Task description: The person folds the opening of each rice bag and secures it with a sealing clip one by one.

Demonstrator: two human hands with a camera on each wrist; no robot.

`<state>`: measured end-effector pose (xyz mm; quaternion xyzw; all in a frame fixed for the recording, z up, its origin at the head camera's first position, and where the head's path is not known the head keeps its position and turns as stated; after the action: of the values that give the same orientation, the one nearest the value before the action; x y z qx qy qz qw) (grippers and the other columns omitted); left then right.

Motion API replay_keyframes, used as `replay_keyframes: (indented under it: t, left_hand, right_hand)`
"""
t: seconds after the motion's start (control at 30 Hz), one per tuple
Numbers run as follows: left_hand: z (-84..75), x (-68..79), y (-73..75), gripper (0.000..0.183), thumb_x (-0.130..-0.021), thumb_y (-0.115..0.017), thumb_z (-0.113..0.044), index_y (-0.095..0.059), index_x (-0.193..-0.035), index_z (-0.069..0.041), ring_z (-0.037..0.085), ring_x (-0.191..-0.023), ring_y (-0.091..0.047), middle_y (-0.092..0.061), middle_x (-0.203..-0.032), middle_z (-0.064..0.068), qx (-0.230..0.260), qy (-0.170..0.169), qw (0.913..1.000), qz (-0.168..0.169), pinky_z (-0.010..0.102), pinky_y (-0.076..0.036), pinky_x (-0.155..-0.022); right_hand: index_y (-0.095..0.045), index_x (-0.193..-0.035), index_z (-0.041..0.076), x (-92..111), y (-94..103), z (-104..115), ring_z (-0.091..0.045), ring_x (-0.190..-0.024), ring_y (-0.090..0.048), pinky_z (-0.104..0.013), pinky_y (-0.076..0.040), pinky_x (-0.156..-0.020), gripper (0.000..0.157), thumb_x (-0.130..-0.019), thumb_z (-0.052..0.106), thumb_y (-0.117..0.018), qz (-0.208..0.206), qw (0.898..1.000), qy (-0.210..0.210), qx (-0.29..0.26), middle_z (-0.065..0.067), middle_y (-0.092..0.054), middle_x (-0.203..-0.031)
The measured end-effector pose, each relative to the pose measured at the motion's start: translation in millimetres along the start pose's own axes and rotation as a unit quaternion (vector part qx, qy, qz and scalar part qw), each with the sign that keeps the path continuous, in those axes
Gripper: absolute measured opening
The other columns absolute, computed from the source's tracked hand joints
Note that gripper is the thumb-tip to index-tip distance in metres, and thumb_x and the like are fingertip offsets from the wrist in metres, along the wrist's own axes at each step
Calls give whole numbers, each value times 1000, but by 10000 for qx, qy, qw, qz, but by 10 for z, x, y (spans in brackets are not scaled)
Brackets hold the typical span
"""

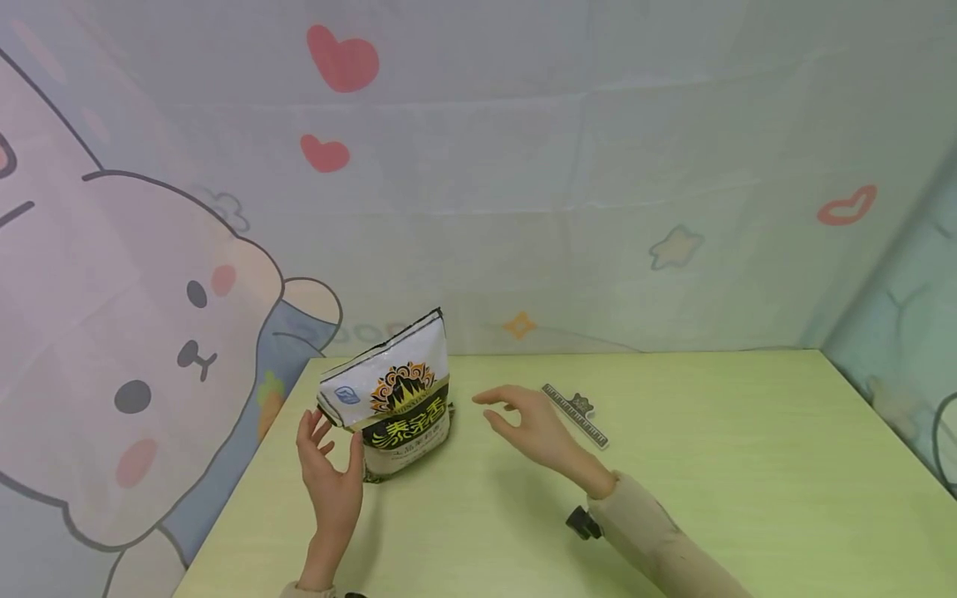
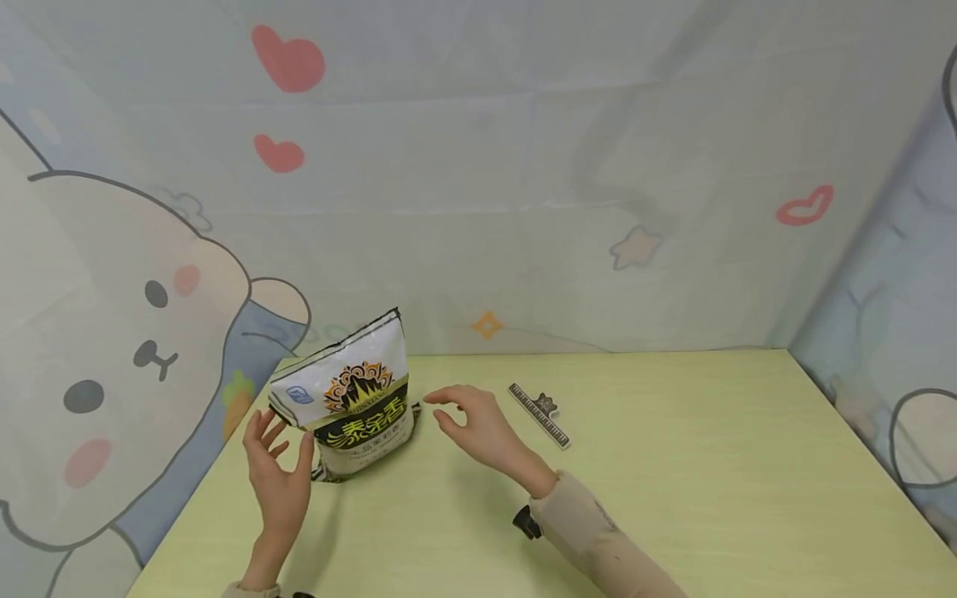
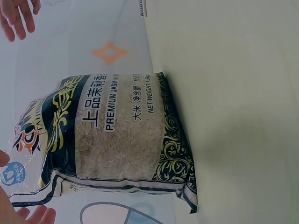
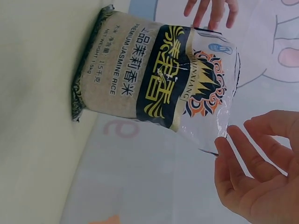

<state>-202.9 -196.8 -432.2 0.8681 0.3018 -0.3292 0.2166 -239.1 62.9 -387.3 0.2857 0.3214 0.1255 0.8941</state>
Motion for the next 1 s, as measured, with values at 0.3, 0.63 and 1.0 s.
replay_keyframes:
  t: [0.3, 0.63, 1.0]
  left_hand:
    - [125, -3, -47, 64, -83, -58, 1, -23, -137, -2, 27, -101, -48, -46, -124, 22, 79, 119, 9998, -117, 32, -36, -77]
    - [230, -10, -113, 52, -84, -58, -3, -35, -131, 1, -5, -80, -50, -53, -113, 22, 34, 323, 9992, -223, 18, -41, -67]
    - [-110, -66, -146, 33, -83, -55, 4, -47, -113, 14, -3, -76, -48, -53, -98, 27, 306, 530, 9960, -651, 7, -39, -61]
  right_hand:
    - [-64, -106, 11, -198, -42, 95, -16, -102, -59, -34, -50, -82, 21, -86, 11, -56, 150, 9999, 25, -3, -1, -65, -107]
    - [-64, -106, 9, -431, -129, 195, -17, -100, -60, -35, -51, -80, 22, -85, 10, -57, 203, 9994, 280, -18, -3, -66, -106]
    - [-61, -108, 6, -685, -316, 218, -19, -106, -56, -32, -45, -93, 26, -83, 7, -60, 8, 9976, 688, 2, -6, -63, -111]
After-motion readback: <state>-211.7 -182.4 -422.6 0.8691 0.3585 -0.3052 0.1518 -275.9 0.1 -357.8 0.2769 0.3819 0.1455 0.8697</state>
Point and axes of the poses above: each hand's wrist, its own x-axis away from the middle knuckle, its own y-axis out of the back of the hand, z = x × y, the point moved 1 cm from there along -x, towards the middle knuckle
